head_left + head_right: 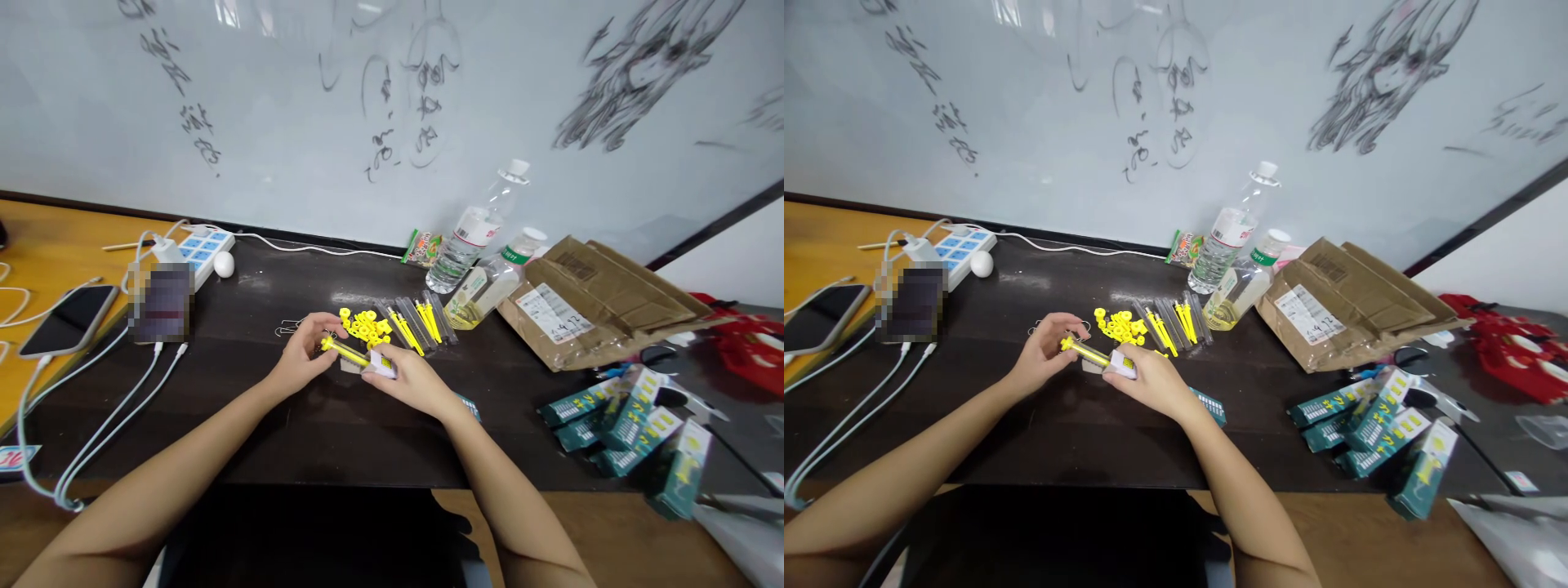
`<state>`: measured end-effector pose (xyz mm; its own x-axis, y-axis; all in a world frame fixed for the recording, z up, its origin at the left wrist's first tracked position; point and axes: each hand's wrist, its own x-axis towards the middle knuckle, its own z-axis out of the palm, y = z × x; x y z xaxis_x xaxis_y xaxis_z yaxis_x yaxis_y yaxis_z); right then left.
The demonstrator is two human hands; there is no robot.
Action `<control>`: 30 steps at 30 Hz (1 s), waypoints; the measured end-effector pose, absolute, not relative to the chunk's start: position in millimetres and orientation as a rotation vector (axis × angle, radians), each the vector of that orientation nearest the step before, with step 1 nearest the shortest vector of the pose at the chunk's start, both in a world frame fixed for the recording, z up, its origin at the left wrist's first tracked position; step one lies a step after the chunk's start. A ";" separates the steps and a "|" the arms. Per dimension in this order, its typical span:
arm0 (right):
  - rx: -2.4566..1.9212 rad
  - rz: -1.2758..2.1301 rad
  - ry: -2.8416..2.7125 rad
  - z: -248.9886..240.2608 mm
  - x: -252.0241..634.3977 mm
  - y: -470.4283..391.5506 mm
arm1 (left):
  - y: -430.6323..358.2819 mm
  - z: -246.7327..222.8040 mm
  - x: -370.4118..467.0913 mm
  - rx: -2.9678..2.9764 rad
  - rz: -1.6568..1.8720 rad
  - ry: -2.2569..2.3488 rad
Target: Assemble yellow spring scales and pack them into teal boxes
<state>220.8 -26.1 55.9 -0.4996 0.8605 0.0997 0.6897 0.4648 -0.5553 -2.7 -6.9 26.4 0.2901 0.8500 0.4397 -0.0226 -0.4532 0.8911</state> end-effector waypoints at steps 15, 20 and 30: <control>-1.346 0.558 -2.411 55.9 222.1 -25.7 | -6.8 31.8 -4.4 1.638 1.167 1.012; -1.378 0.541 -2.414 55.9 222.9 -26.0 | -5.3 31.3 -5.4 1.926 1.108 1.165; -1.395 0.545 -2.353 57.3 232.1 -20.3 | -1.8 33.6 -10.3 1.955 0.969 1.068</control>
